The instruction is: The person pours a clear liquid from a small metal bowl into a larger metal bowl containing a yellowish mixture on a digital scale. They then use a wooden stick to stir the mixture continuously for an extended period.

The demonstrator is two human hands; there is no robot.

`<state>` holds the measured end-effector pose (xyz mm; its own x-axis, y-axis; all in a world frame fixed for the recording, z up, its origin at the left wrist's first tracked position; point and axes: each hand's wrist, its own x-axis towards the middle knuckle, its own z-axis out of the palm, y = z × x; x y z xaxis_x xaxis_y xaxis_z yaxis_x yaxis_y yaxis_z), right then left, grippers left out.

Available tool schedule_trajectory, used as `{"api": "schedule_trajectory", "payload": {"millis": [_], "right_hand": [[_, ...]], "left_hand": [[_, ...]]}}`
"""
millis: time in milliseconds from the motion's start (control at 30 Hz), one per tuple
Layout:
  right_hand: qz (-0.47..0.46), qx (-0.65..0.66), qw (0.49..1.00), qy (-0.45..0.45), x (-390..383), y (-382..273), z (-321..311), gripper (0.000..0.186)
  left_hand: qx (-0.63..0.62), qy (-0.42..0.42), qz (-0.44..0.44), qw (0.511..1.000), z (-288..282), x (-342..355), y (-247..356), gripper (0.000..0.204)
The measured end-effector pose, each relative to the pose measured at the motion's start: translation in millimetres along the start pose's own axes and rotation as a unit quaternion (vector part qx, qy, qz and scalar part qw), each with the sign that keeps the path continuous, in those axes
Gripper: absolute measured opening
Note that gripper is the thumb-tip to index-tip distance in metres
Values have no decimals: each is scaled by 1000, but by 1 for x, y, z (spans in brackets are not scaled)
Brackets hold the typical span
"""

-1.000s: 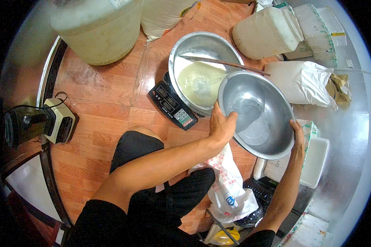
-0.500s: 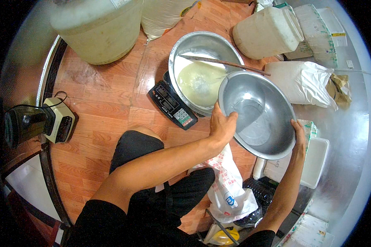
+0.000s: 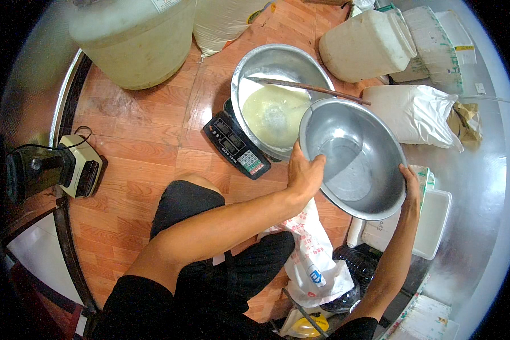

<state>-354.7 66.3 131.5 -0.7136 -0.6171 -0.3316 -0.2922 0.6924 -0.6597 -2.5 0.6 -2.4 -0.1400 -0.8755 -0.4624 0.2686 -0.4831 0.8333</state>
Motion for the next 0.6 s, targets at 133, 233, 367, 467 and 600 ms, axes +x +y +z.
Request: {"api": "schedule_trajectory", "payload": {"millis": [133,233,367,467,600], "right_hand": [[2,7,1000,-12,2,0,0,89],[5,7,1000,-10,1,0,-1,90],[12,-2,1000,6,-1,-3,3,91],[14,5,1000,1,-1,-2,0,92],[-1,-33,999,11,-4,-7,2,86]], "left_hand": [[-13,-32,-31,999,-4,1,4,61],[-26,-51,-48,997,-6,0,6,67],[-29,-44,-36,998,-6,1,6,68],[-28,-43,-36,998,-5,0,6,67],[-39,-45,-42,997,-7,-1,10,65]]}}
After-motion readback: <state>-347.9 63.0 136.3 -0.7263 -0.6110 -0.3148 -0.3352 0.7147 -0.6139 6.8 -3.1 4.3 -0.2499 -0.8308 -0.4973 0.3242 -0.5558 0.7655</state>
